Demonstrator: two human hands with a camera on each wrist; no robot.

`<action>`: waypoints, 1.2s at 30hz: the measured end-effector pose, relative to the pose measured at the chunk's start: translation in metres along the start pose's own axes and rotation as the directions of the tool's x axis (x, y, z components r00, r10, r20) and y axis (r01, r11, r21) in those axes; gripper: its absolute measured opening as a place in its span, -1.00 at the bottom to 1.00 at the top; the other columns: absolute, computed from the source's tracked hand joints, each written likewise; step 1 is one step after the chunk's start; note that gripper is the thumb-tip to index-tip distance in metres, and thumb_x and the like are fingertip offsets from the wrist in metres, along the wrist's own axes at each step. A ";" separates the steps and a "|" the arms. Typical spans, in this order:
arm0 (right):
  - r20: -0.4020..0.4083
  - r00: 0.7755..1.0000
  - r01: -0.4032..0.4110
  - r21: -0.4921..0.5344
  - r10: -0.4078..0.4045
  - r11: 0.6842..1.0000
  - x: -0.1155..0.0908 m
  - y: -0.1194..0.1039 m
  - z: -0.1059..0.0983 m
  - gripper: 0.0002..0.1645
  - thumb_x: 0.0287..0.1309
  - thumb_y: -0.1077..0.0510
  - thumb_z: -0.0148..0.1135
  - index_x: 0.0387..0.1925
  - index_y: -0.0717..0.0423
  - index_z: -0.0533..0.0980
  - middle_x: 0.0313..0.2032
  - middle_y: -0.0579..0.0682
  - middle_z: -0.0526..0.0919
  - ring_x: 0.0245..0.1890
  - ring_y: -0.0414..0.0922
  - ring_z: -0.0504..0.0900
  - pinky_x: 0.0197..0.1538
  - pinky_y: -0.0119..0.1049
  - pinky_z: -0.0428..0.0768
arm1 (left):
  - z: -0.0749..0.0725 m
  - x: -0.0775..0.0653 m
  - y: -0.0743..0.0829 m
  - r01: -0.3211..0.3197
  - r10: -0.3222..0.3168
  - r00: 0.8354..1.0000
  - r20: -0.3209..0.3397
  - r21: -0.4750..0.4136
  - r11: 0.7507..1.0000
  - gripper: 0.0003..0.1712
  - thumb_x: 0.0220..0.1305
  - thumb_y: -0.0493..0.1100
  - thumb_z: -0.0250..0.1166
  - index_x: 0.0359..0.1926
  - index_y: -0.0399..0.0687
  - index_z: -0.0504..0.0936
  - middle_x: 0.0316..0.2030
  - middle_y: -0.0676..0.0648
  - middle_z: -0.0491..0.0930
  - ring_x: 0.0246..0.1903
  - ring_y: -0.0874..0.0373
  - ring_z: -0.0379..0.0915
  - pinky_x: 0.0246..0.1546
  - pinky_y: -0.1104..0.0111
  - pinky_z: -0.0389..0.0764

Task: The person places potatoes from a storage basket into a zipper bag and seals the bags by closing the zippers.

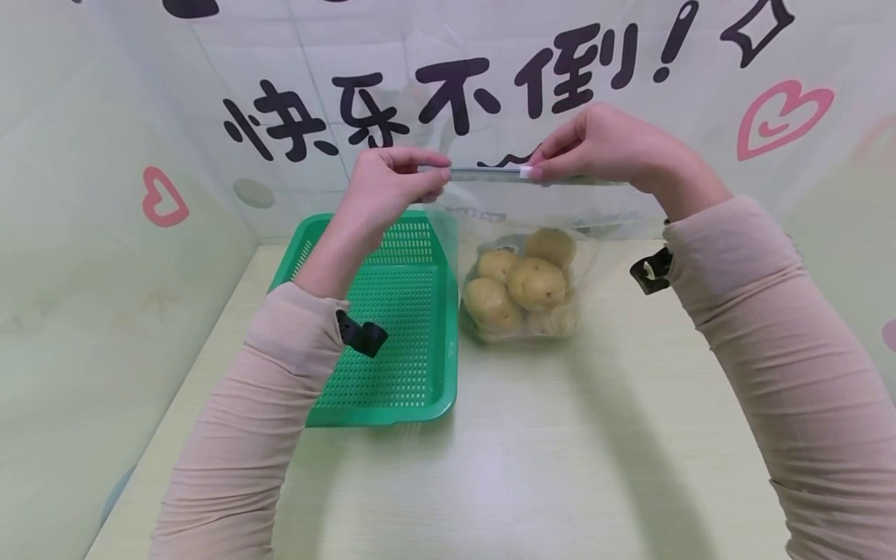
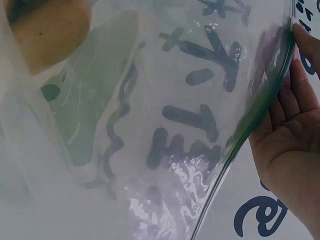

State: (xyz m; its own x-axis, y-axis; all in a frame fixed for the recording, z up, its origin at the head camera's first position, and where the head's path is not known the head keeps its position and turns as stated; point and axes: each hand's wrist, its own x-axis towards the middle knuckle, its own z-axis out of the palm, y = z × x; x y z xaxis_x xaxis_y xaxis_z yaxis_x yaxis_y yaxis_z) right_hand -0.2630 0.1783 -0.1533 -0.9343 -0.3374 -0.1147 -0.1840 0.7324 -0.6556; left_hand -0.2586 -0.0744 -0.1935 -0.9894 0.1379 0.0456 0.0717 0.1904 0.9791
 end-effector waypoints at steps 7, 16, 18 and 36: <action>0.004 1.000 -0.017 -0.005 0.017 1.000 -0.001 0.005 -0.004 -0.54 0.04 -0.15 0.37 -0.05 -0.04 0.66 -0.29 -0.38 0.69 -0.07 -0.31 0.51 0.26 -0.15 0.35 | -0.001 0.000 0.000 0.005 -0.005 1.000 -0.005 0.014 1.000 -0.67 0.17 -0.26 0.32 -0.02 -0.26 0.65 -0.43 0.10 0.59 -0.45 0.32 0.56 -0.22 0.52 0.60; -0.007 0.999 -0.044 -0.001 0.044 0.999 -0.003 0.013 -0.009 -0.55 0.02 -0.17 0.38 -0.06 -0.09 0.66 -0.34 -0.39 0.70 -0.12 -0.34 0.53 0.22 -0.15 0.35 | -0.003 0.001 -0.002 0.015 -0.015 1.000 -0.009 -0.001 1.000 -0.67 0.17 -0.27 0.32 -0.02 -0.26 0.65 -0.45 0.10 0.59 -0.46 0.32 0.56 -0.24 0.52 0.60; -0.007 0.999 -0.052 0.004 0.052 0.999 -0.004 0.015 -0.010 -0.58 0.03 -0.17 0.37 -0.09 -0.10 0.67 -0.36 -0.40 0.70 -0.14 -0.36 0.54 0.21 -0.16 0.35 | -0.004 0.001 -0.002 0.016 -0.016 1.000 -0.007 0.001 1.000 -0.67 0.17 -0.26 0.32 -0.02 -0.26 0.65 -0.45 0.11 0.59 -0.46 0.33 0.56 -0.24 0.53 0.60; -0.007 0.998 -0.065 0.024 0.065 0.998 -0.006 0.027 -0.019 -0.57 0.03 -0.15 0.38 -0.05 -0.11 0.66 -0.35 -0.41 0.70 -0.12 -0.37 0.52 0.33 -0.03 0.28 | -0.009 0.003 -0.007 -0.004 0.004 1.000 -0.009 -0.006 1.000 -0.72 0.17 -0.27 0.31 -0.08 -0.27 0.65 -0.49 0.11 0.59 -0.48 0.32 0.54 -0.30 0.56 0.60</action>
State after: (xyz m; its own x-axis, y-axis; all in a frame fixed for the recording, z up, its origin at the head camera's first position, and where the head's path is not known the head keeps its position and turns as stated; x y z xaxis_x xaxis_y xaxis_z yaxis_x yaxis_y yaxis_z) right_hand -0.2676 0.2110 -0.1561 -0.9466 -0.2848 -0.1514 -0.1158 0.7381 -0.6647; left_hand -0.2634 -0.0844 -0.1987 -0.9902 0.1300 0.0516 0.0752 0.1844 0.9800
